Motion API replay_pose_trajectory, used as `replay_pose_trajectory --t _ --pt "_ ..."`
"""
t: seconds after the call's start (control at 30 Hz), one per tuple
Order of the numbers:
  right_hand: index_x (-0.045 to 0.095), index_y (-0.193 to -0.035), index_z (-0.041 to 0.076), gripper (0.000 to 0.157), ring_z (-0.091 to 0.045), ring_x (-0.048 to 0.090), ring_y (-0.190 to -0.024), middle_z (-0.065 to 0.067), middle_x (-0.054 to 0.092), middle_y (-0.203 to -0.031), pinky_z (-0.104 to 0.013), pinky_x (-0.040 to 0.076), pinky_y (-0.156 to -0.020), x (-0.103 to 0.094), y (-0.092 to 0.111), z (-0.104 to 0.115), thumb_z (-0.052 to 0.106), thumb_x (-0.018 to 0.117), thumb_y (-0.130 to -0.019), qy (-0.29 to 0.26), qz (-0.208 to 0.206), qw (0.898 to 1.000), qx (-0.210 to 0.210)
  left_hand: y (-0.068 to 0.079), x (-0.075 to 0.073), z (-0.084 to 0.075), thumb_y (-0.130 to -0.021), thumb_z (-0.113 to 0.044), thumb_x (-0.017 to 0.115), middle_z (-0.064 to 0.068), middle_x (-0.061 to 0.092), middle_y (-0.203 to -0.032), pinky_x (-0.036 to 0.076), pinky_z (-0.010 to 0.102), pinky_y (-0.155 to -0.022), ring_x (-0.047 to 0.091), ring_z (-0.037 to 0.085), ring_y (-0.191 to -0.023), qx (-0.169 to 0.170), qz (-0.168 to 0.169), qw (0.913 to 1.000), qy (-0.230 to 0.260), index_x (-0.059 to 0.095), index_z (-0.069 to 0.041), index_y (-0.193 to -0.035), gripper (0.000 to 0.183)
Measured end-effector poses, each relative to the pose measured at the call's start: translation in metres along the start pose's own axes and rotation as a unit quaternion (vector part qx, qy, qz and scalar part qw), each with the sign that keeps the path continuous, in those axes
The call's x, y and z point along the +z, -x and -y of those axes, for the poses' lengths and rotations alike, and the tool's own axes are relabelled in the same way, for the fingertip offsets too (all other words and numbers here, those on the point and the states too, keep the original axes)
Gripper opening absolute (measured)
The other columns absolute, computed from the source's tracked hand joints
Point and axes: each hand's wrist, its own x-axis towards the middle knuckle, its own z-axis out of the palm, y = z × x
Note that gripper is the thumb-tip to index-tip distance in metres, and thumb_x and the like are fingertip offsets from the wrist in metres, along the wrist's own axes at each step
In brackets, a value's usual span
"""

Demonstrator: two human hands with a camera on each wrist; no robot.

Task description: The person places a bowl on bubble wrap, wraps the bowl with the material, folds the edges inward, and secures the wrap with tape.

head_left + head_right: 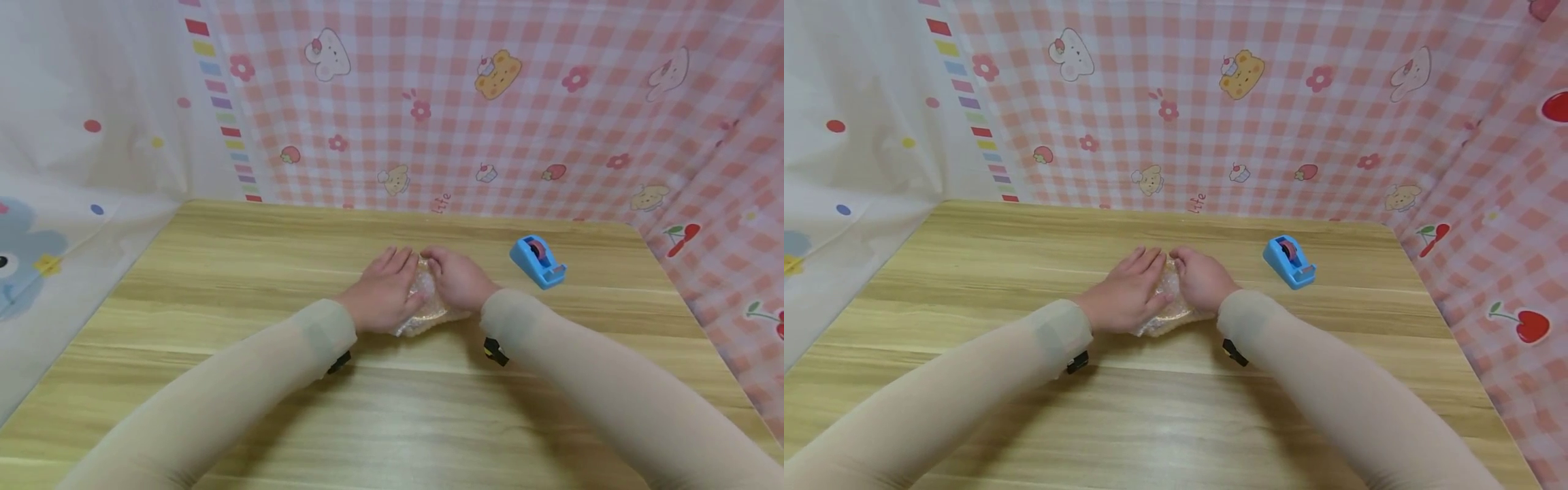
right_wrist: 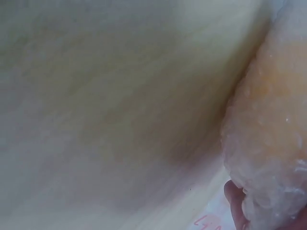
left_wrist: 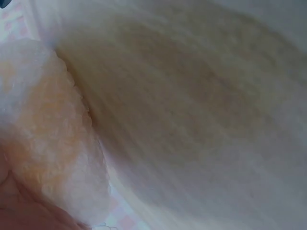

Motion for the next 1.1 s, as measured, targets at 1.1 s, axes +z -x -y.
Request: replay_pose_trajectory --t 1.1 --pt "0.031 -0.164 0.006 0.056 -0.039 0.031 -0.158 -0.019 0.035 -0.17 -0.056 0.021 -0.131 -0.002 0.005 -0.008 0.035 0.025 -0.116 -0.046 0.028 0.998 -0.011 -0.011 -0.007 -0.024 -0.079 -0.098 0.044 0.013 0.012 -0.178 0.017 0.062 -0.131 0.011 0.043 -0.163 -0.101 0.058 0.992 -0.049 0.009 -0.007 -0.17 0.133"
